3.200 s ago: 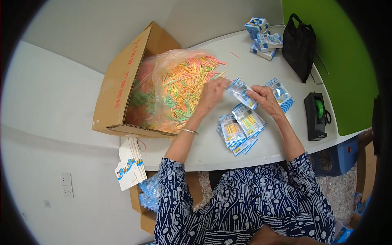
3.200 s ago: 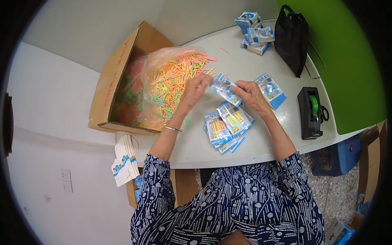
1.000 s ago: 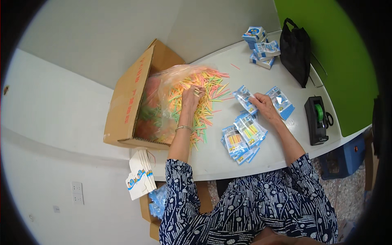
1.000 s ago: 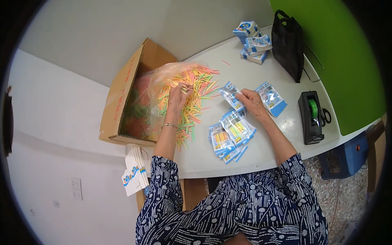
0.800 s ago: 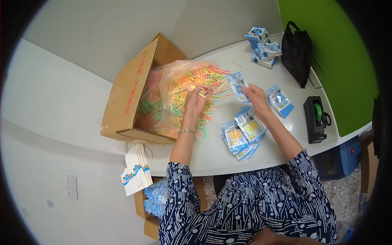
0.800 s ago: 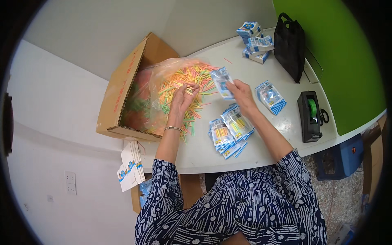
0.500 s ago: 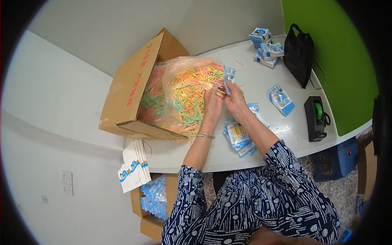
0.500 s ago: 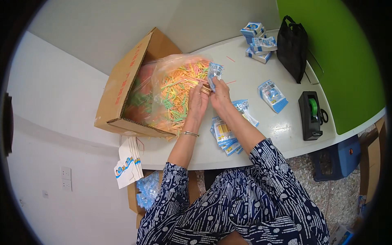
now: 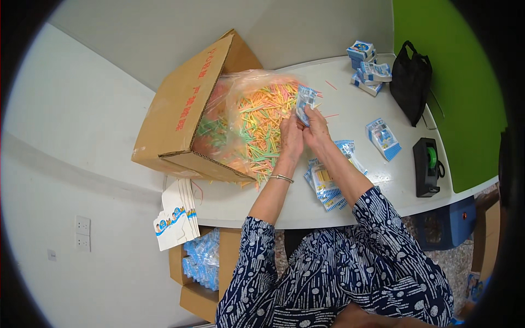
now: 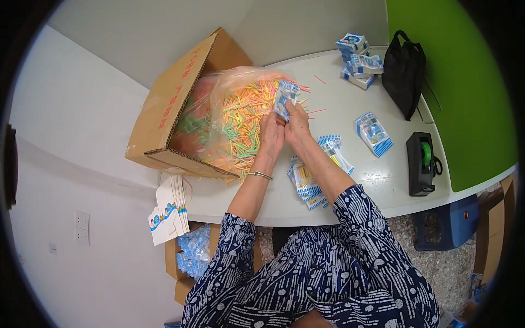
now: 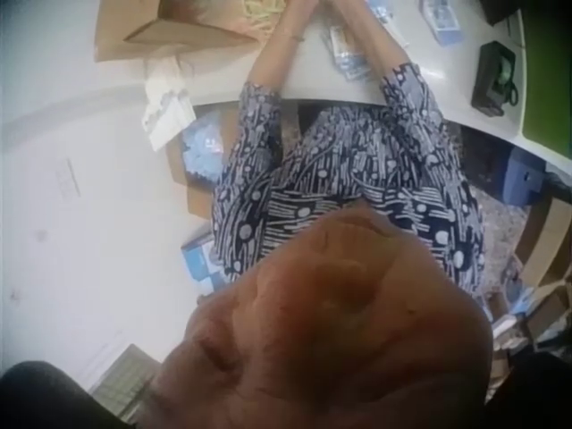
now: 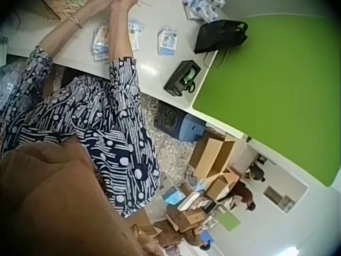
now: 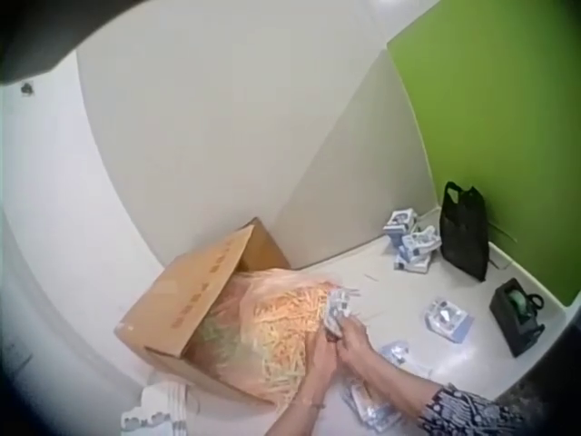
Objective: Pack small product packets into plastic sleeves and then into a larger shipping box.
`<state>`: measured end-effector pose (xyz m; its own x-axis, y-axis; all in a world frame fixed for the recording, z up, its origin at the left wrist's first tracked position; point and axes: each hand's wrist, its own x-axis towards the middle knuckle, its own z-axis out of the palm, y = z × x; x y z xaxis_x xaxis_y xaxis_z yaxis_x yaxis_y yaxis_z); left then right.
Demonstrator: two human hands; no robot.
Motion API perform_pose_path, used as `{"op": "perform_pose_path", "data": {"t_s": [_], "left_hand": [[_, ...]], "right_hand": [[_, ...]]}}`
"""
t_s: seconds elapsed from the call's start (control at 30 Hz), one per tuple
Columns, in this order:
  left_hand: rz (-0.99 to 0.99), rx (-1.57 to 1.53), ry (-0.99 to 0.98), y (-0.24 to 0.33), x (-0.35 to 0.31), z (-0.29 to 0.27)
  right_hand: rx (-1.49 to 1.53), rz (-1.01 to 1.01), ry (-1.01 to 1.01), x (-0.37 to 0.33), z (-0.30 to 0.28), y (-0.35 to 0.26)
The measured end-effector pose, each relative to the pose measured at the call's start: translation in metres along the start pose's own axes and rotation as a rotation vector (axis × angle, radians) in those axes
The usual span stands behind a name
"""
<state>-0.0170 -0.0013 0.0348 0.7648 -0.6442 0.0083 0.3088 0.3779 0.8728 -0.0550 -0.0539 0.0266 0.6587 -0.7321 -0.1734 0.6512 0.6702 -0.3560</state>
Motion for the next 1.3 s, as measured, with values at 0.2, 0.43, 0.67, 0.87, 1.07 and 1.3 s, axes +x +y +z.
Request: {"op": "perform_pose_path", "data": {"t_s": [0.2, 0.43, 0.67, 0.87, 1.07, 1.3], "left_hand": [[-0.030, -0.076, -0.095, 0.023, 0.018, -0.023], [0.091, -0.133, -0.265, 0.079, 0.018, 0.007], [0.074, -0.009, -0.354, 0.087, -0.013, 0.039], [0.050, 0.133, -0.359, 0.078, -0.023, 0.042], [0.139, 0.362, -0.336, 0.066, -0.028, 0.037], [0.005, 0.507, -0.444, 0.073, -0.044, 0.044]], "right_hand": [[-0.608, -0.068, -0.147, -0.005, -0.007, -0.051], [-1.036, 0.047, -0.359, -0.038, -0.005, -0.105], [-0.996, 0.159, -0.468, -0.046, -0.016, -0.117], [-1.008, 0.171, -0.485, -0.052, -0.015, -0.123], [-1.000, 0.097, -0.483, -0.053, -0.022, -0.122], [-0.990, 0.055, -0.484, -0.060, -0.023, -0.124]]}}
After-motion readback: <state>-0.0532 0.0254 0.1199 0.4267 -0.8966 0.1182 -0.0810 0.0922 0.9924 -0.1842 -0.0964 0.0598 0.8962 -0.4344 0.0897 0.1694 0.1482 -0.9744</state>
